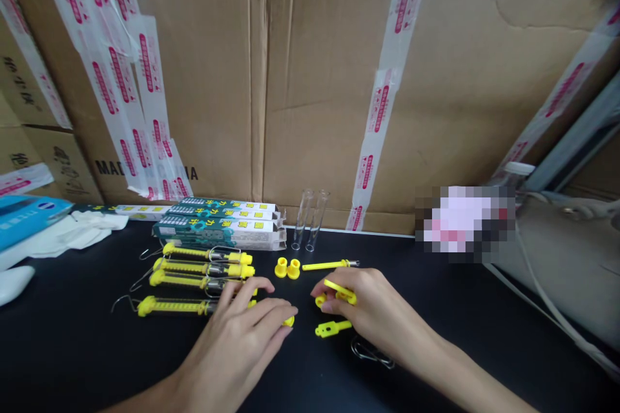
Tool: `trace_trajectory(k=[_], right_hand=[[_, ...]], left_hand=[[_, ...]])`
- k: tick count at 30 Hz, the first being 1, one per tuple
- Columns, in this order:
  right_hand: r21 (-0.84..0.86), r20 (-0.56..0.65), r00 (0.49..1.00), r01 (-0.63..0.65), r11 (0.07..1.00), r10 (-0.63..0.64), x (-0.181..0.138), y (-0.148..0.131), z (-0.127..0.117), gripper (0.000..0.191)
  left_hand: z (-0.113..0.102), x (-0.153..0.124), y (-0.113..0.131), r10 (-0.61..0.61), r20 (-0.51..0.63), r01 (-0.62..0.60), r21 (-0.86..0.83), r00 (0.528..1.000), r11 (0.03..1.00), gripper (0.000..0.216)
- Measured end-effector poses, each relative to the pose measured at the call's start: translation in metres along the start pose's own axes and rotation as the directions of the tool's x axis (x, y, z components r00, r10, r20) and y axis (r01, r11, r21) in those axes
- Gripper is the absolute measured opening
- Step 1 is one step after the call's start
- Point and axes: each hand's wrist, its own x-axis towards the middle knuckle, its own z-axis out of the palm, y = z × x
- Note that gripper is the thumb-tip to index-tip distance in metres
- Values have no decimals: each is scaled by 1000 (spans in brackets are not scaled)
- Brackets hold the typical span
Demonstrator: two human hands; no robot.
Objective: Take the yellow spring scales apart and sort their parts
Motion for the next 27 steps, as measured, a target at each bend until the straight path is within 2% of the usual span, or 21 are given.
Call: trace_trajectory(k=[3, 8, 14, 19, 27], right_hand=[[11, 20, 1000, 24, 1000, -24, 1, 3, 0, 22], [-47, -14, 999, 34, 998, -35, 1, 13, -5, 26], [-209, -39, 993, -121, 970, 115, -1, 23, -20, 20], [-183, 7, 992, -123, 975, 126, 0, 25, -17, 12], [-120, 49, 998, -44, 992, 50, 1, 4, 0, 13]], left_hand=[[-1, 0, 0, 15, -4, -15, 7, 1000, 1000, 21], [-2, 1, 0, 18, -5, -18, 1, 1000, 1000, 20], [-2, 1, 2, 2, 2, -2, 15, 1000, 1000, 19], [-2, 1, 3, -11, 0, 11, 15, 1000, 1000, 21], [-1, 1, 2, -53, 17, 52, 26, 998, 998, 21]])
